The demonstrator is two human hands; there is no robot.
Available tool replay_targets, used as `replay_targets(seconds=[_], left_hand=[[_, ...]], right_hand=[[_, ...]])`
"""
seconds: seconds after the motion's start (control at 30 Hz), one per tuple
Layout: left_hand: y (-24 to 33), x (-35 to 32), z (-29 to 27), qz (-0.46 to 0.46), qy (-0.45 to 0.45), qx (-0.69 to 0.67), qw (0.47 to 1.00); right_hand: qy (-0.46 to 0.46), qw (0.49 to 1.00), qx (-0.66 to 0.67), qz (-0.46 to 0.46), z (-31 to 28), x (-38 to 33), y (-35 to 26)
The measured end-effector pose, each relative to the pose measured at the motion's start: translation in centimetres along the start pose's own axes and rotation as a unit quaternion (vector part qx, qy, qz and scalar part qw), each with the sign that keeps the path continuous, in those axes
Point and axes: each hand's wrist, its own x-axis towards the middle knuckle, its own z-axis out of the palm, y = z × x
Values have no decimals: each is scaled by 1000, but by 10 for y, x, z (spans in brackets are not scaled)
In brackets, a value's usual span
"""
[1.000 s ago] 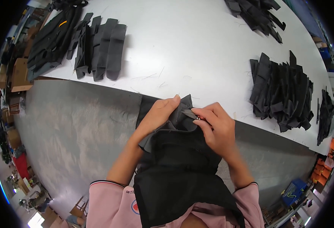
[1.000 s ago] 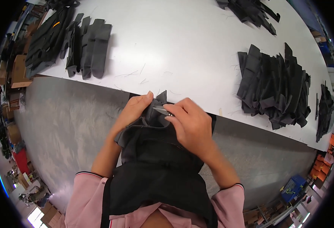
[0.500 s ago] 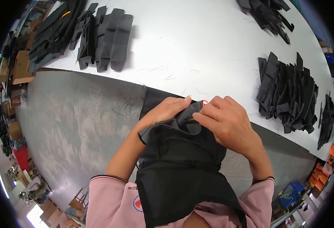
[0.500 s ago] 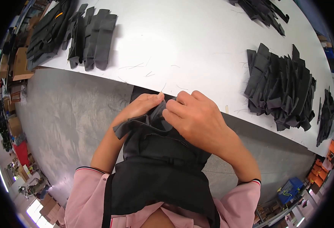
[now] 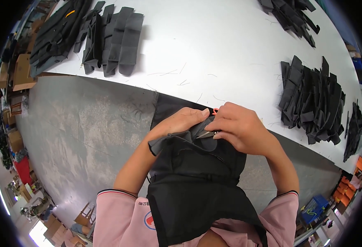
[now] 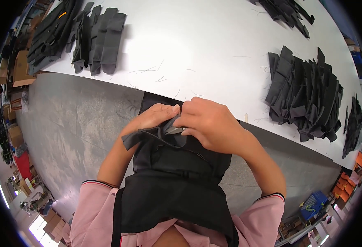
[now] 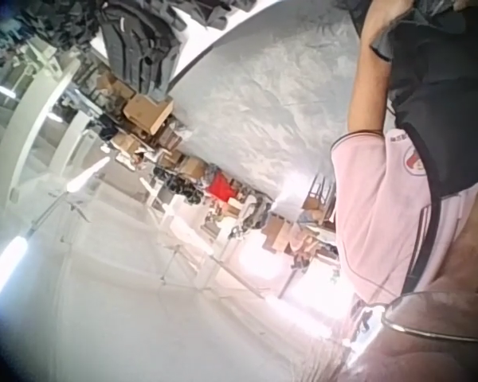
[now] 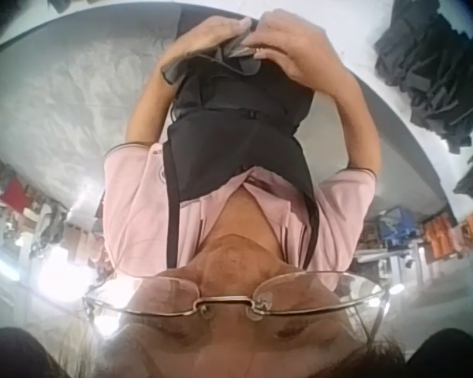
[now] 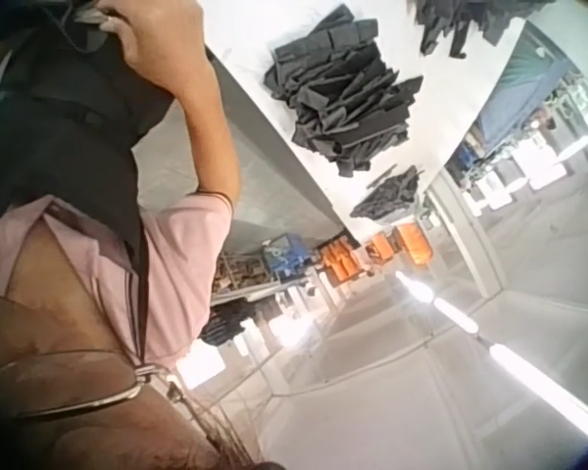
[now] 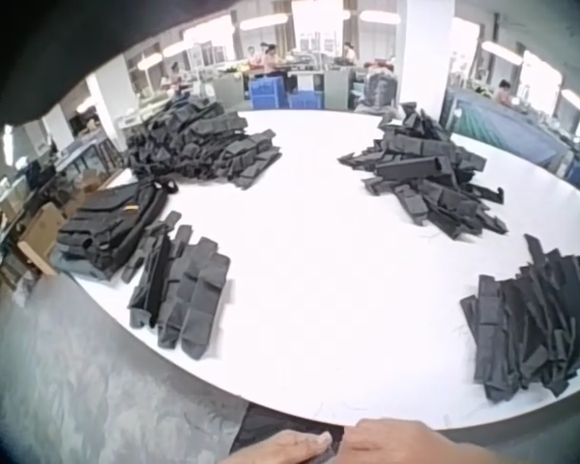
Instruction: Trimming excess threads and small fabric components for bag assembly using thread nippers.
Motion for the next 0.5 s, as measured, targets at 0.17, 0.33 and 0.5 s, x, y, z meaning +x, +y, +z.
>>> replay_targets(seconds=[0.17, 0.33, 0.5], left_hand=[[-2, 4, 6, 23, 3, -21, 1000], [-6, 5, -2, -5, -11, -32, 999], [-3, 7, 6, 3, -6, -30, 1000]], right_hand=[[35, 917, 364, 159, 1, -9, 5], [48, 996, 8, 81, -5, -8, -12], [-16, 987, -161, 3, -9, -6, -15]])
